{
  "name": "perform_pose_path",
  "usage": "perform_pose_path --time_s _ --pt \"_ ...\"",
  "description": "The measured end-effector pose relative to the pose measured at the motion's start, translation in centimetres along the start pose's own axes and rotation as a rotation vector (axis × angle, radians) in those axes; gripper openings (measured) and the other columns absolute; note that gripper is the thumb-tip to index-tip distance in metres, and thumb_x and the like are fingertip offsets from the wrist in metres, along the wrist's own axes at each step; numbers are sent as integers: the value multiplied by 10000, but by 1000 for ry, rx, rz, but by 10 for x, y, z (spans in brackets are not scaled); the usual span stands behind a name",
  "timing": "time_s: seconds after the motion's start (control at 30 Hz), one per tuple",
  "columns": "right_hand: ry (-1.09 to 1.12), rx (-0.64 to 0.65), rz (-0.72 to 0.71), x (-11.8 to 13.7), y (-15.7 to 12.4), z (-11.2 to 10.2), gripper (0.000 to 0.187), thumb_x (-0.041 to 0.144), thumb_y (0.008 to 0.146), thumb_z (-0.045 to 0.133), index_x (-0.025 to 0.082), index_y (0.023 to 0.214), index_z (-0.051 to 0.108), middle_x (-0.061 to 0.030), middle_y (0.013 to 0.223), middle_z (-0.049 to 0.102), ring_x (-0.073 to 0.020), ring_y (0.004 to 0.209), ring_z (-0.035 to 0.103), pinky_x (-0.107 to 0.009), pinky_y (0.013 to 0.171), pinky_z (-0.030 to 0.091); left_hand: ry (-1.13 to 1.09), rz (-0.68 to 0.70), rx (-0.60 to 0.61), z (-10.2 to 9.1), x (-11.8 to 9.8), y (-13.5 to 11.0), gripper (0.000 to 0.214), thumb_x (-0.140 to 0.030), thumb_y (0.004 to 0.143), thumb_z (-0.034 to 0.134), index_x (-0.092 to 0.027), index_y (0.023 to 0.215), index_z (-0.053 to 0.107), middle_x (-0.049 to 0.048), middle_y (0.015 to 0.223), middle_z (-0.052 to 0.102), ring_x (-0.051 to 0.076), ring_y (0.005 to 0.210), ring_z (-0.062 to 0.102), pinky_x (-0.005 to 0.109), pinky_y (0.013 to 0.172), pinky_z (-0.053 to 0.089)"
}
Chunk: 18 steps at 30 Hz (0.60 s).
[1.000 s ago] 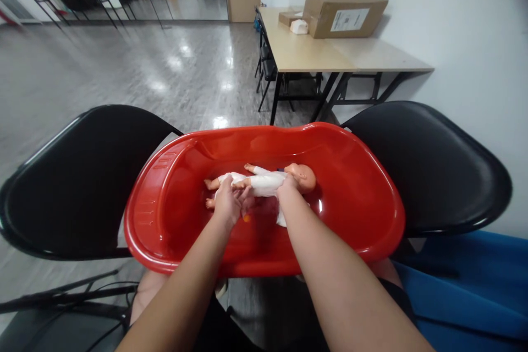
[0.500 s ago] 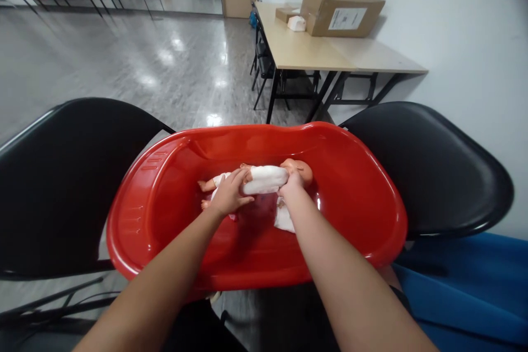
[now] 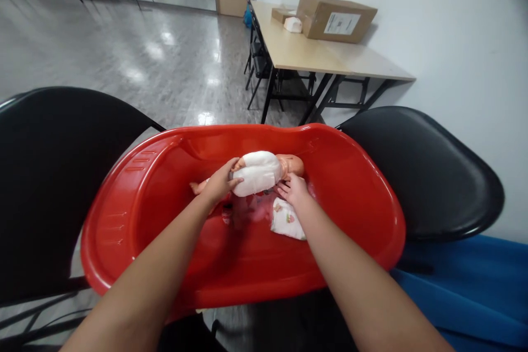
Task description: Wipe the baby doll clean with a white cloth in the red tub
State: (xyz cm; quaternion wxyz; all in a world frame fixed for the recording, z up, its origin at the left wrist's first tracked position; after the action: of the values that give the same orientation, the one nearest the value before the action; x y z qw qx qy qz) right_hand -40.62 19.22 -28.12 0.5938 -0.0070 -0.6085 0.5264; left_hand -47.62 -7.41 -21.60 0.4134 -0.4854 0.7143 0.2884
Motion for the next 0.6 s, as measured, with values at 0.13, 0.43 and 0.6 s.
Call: perform_pose_path --time_s 0.13,0.43,0.6 --pt "-587 -20 -128 6 -5 -27 311 335 821 653 202 1086 562 -82 988 667 -253 937 676 -389 834 552 33 -3 24 -2 7 3 747 -342 848 747 -268 1533 459 86 1441 590 285 1286 584 394 1129 419" --pt "-2022 120 -192 -33 -37 -47 1043 579 597 885 159 1450 455 -219 1386 443 -404 1241 538 -417 1006 440 120 33 124 0 -15 -2 728 -319 881 691 -203 1544 414 117 1464 562 280 1298 573 399 1132 430" --pt "-1832 261 -331 -42 -29 -39 487 294 810 737 176 1271 632 -168 1286 565 -319 1163 584 -415 1030 408 180 50 114 1 -25 -12 704 -252 889 673 -194 1541 414 129 1441 578 275 1272 590 392 1114 440"
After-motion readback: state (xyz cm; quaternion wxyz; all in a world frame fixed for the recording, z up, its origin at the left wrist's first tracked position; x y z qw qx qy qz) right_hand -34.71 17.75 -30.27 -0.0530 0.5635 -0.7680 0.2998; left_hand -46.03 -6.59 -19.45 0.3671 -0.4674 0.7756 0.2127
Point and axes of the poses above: each hand's wrist, its own y-axis towards the middle knuckle, its own z-axis out of the palm, x = y × z, the point moved 6 cm from there along y, towards the middle knuckle
